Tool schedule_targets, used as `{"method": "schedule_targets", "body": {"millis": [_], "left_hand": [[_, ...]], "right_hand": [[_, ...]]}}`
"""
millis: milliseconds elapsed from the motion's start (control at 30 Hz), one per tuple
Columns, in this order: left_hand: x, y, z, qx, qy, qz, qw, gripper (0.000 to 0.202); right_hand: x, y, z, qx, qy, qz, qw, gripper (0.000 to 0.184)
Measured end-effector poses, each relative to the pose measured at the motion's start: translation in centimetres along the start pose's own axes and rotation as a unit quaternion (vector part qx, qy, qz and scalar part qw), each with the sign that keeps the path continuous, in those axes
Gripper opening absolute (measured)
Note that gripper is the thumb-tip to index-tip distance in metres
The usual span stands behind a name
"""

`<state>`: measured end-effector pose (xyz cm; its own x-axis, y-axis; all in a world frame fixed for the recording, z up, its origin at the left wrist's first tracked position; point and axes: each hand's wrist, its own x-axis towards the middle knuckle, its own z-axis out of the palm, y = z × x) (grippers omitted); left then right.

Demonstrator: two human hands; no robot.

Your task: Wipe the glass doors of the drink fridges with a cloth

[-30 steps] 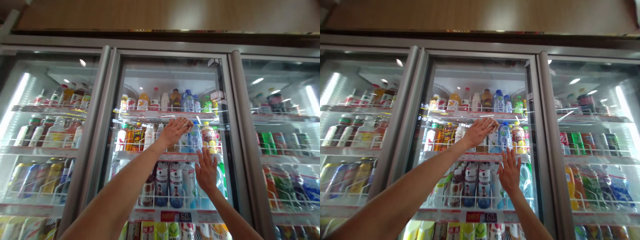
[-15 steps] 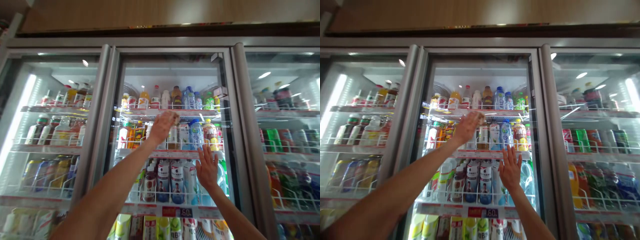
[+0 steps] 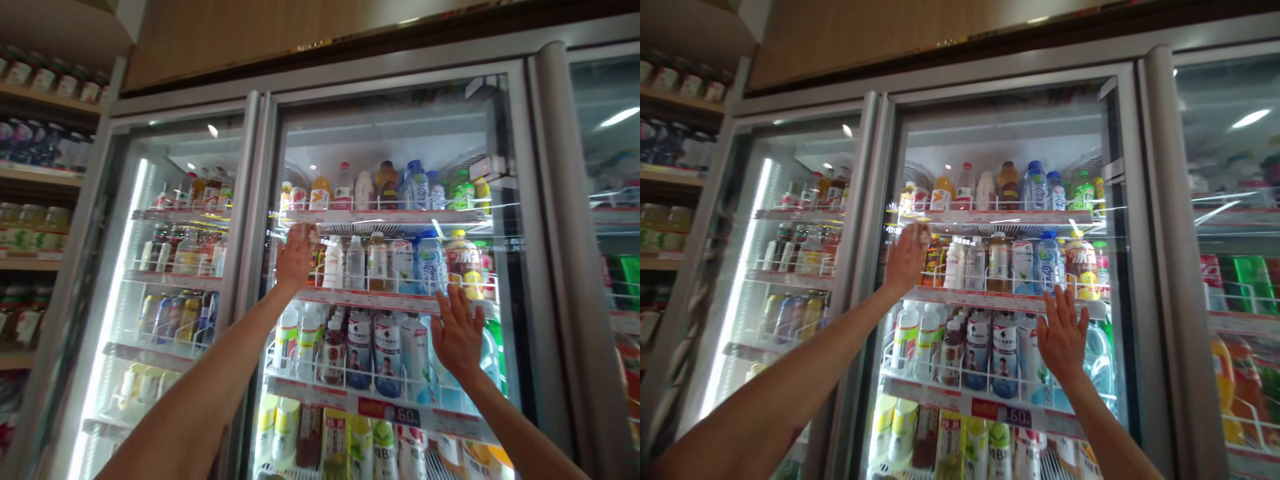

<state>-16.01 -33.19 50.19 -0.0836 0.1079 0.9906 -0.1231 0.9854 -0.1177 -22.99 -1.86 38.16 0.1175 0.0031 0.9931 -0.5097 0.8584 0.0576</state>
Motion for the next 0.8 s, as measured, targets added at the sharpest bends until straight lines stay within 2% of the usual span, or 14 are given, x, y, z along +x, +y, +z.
{"method": "schedule_targets", "body": {"millis": [67, 133, 200, 267, 333, 367, 433, 500, 567, 600, 667, 733, 767, 800], "left_hand": [[-0.1, -1.6, 0.1, 0.004, 0.024, -0.112, 0.993, 0.047], [-1.2, -0.8, 0.5, -0.014, 0.047, -0.092, 0.995, 0.046], [-3.3, 1.5, 1.1, -0.038, 0.057, 0.034, 0.997, 0.045], [-5.3, 3.2, 1.2, -0.057, 0.033, 0.205, 0.977, 0.044], [-6.3, 2.8, 0.9, -0.06, -0.002, 0.283, 0.957, 0.043], [-6.4, 1.9, 0.6, -0.054, -0.01, 0.258, 0.965, 0.043], [-5.8, -0.6, 0.1, -0.035, 0.001, 0.098, 0.995, 0.044], [-5.2, -2.0, 0.0, -0.026, 0.022, -0.057, 0.998, 0.045], [-5.7, -1.3, 0.3, -0.038, 0.028, -0.086, 0.995, 0.045], [-6.4, -0.3, 0.5, -0.049, 0.026, -0.051, 0.997, 0.044], [-8.5, 2.2, 0.6, -0.077, 0.011, 0.094, 0.993, 0.043], [-10.5, 3.6, 0.4, -0.097, -0.021, 0.246, 0.964, 0.042], [-11.2, 3.5, 0.2, -0.098, -0.036, 0.281, 0.954, 0.042], [-11.7, 2.8, 0.1, -0.093, -0.047, 0.275, 0.956, 0.043]], "right_hand": [[0.1, -0.2, -0.1, -0.001, -0.003, 0.004, 1.0, 0.049], [0.1, -0.3, -0.1, -0.002, -0.004, 0.008, 1.0, 0.049], [0.0, -0.4, -0.2, 0.001, -0.005, 0.009, 1.0, 0.048], [0.0, -0.3, -0.3, 0.004, -0.005, 0.009, 1.0, 0.048], [-0.1, -0.2, -0.3, 0.003, -0.008, 0.007, 1.0, 0.049], [-0.1, 0.0, -0.2, -0.001, -0.008, 0.002, 1.0, 0.049], [-0.2, 0.3, 0.0, -0.012, -0.002, -0.016, 1.0, 0.051], [-0.3, 0.5, 0.2, -0.025, 0.004, -0.03, 0.999, 0.053], [-0.4, 0.6, 0.4, -0.037, 0.001, -0.029, 0.999, 0.054], [-0.4, 0.5, 0.4, -0.042, -0.004, -0.022, 0.999, 0.054], [-0.4, 0.3, 0.4, -0.049, -0.012, -0.01, 0.999, 0.054], [-0.3, 0.2, 0.1, -0.055, -0.014, -0.008, 0.998, 0.054], [-0.3, 0.2, 0.0, -0.056, -0.015, -0.011, 0.998, 0.054], [-0.3, 0.3, -0.2, -0.057, -0.021, -0.015, 0.998, 0.053]]}}
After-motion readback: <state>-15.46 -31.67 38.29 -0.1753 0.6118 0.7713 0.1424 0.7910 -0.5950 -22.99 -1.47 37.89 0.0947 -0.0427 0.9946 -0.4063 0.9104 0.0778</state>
